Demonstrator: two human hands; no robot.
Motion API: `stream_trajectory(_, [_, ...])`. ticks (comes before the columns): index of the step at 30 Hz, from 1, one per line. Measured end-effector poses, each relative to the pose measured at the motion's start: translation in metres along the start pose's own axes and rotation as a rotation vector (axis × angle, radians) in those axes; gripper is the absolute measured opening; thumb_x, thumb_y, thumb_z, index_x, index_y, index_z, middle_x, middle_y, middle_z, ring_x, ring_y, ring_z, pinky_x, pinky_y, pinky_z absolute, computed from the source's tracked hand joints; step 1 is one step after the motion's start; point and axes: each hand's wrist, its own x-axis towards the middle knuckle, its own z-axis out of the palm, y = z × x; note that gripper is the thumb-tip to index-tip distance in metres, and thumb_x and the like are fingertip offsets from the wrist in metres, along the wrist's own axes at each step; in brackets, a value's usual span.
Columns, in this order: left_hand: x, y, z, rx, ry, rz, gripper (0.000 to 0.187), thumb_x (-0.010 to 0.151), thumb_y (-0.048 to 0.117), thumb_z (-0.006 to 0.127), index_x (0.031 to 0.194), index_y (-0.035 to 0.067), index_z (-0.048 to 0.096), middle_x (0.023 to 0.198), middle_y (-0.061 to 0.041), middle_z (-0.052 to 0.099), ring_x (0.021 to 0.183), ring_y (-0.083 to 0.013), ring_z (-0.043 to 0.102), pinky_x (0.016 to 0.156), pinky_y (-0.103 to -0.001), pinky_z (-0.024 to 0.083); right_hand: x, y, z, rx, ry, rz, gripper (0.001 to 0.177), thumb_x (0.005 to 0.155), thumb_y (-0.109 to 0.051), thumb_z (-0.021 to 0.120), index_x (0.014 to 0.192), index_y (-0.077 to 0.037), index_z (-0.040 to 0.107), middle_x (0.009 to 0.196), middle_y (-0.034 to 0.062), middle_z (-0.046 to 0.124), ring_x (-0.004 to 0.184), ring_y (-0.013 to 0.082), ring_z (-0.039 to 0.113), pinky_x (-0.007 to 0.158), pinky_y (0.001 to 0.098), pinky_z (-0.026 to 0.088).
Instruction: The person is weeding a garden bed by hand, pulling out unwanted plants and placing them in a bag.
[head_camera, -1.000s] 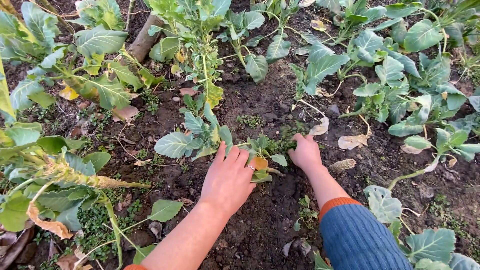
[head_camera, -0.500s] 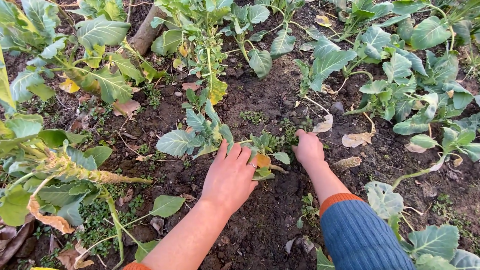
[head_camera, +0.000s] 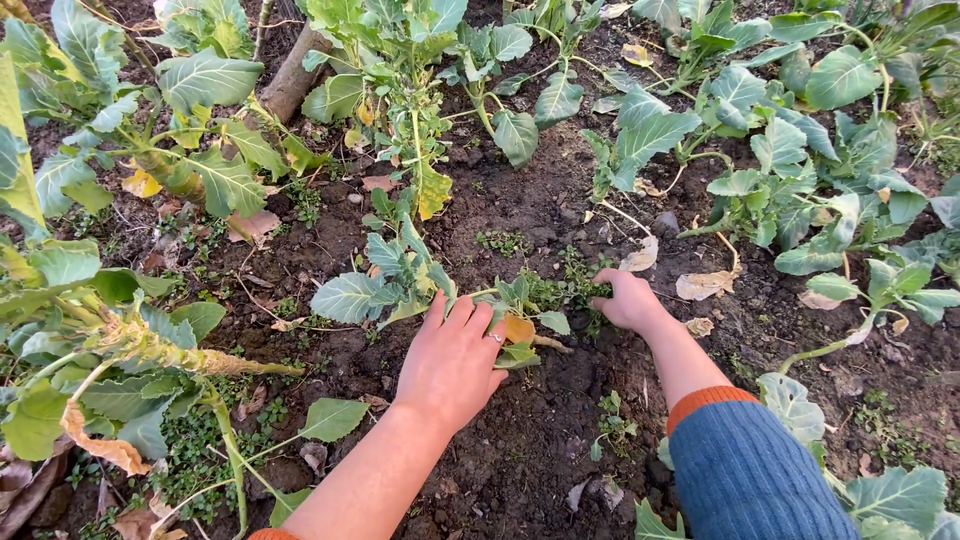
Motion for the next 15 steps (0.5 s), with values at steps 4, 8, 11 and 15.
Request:
stream_trajectory(4, [-0.001, -0.001, 0.002, 0.004, 0.009, 0.003, 0.056, 0.101, 0.047, 0.061, 0.141, 0.009, 0.054, 0.141, -0.017, 0.049, 0.140, -0.0343, 0.038, 0.125, -0.060, 0.019, -0.052, -0.060, -0.050, 0.185, 0.090, -0.010, 0.048, 0.093, -0.028, 0.071, 0.138, -0.012, 0.062, 0.144, 0.0256, 0.057, 0.136, 0.0421, 0.052, 0.115, 0.0544, 0.043])
stream_trajectory(8, [-0.002, -0.001, 0.001, 0.002, 0.007, 0.000, 0.055, 0.101, 0.045, 0.062, 0.141, 0.009, 0.054, 0.142, -0.017, 0.049, 0.141, -0.0345, 0.038, 0.125, -0.059, 0.019, -0.053, -0.082, -0.096, 0.533, 0.402, -0.043, 0.048, 0.106, -0.023, 0.058, 0.149, -0.004, 0.049, 0.152, 0.0274, 0.044, 0.142, 0.0435, 0.042, 0.116, 0.0587, 0.034])
stream_trajectory(11, [-0.002, -0.003, 0.001, -0.008, 0.010, 0.013, 0.056, 0.100, 0.045, 0.063, 0.141, 0.008, 0.054, 0.142, -0.017, 0.049, 0.139, -0.0349, 0.038, 0.125, -0.060, 0.018, -0.024, -0.066, -0.071, 0.221, 0.400, -0.026, 0.037, 0.097, -0.020, 0.065, 0.132, -0.010, 0.067, 0.136, 0.0225, 0.063, 0.130, 0.0423, 0.056, 0.109, 0.0556, 0.046])
stream_trajectory(15, [-0.003, -0.003, 0.000, -0.009, 0.015, 0.009, 0.055, 0.101, 0.045, 0.063, 0.140, 0.008, 0.055, 0.141, -0.017, 0.049, 0.139, -0.0348, 0.039, 0.125, -0.059, 0.019, 0.012, -0.023, -0.007, 0.165, 0.339, 0.095, 0.046, 0.087, -0.035, 0.077, 0.128, -0.016, 0.070, 0.128, 0.0174, 0.069, 0.124, 0.0374, 0.063, 0.108, 0.0490, 0.050])
